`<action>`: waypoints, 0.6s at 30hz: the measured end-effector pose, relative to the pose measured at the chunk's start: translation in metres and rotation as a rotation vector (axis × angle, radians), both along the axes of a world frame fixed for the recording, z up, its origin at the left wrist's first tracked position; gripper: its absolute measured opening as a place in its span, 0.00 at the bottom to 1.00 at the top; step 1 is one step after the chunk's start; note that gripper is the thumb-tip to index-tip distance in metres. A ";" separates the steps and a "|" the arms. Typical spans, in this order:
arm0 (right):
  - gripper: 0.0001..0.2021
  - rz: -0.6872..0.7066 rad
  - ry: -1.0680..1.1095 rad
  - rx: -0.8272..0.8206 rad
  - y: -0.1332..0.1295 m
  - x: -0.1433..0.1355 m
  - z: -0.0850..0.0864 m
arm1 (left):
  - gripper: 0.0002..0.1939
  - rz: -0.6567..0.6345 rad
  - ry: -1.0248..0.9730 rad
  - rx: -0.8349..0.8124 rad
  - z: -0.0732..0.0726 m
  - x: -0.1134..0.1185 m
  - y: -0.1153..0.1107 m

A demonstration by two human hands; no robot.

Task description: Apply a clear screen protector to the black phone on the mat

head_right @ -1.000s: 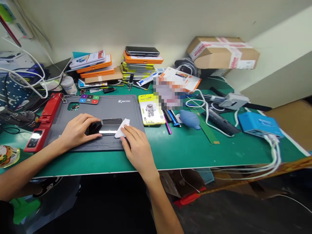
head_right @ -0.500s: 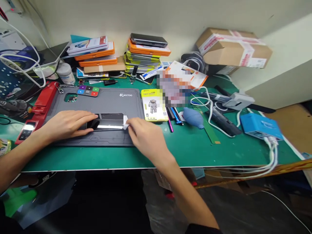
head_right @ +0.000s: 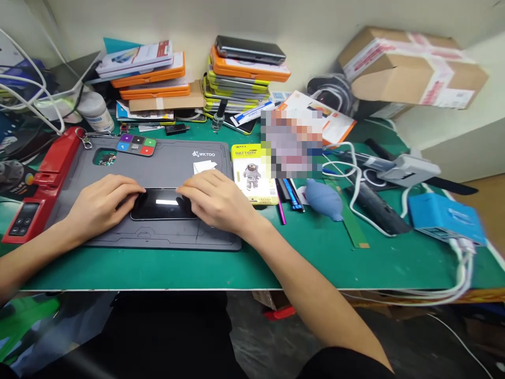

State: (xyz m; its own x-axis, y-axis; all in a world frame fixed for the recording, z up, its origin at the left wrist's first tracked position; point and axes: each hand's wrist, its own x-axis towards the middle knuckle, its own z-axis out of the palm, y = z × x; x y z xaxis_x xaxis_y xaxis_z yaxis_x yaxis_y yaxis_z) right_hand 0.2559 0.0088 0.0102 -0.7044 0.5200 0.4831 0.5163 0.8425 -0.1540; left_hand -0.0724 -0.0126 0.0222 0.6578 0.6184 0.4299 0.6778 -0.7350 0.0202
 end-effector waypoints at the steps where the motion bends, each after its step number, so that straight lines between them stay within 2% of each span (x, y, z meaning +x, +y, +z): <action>1: 0.17 0.026 -0.023 -0.011 -0.002 0.002 0.000 | 0.09 -0.004 0.008 0.001 0.001 0.000 0.000; 4: 0.14 0.078 -0.066 -0.064 -0.003 0.010 0.006 | 0.08 0.031 -0.008 -0.022 0.006 0.001 0.000; 7: 0.18 0.083 -0.049 -0.136 -0.003 0.020 0.012 | 0.09 0.075 -0.011 -0.034 0.009 0.001 -0.001; 13: 0.18 0.038 -0.093 -0.237 -0.004 0.034 0.013 | 0.09 0.028 -0.002 -0.046 0.010 0.002 -0.005; 18: 0.20 0.054 -0.121 -0.176 -0.010 0.033 0.017 | 0.09 -0.034 -0.056 -0.068 0.008 0.002 -0.005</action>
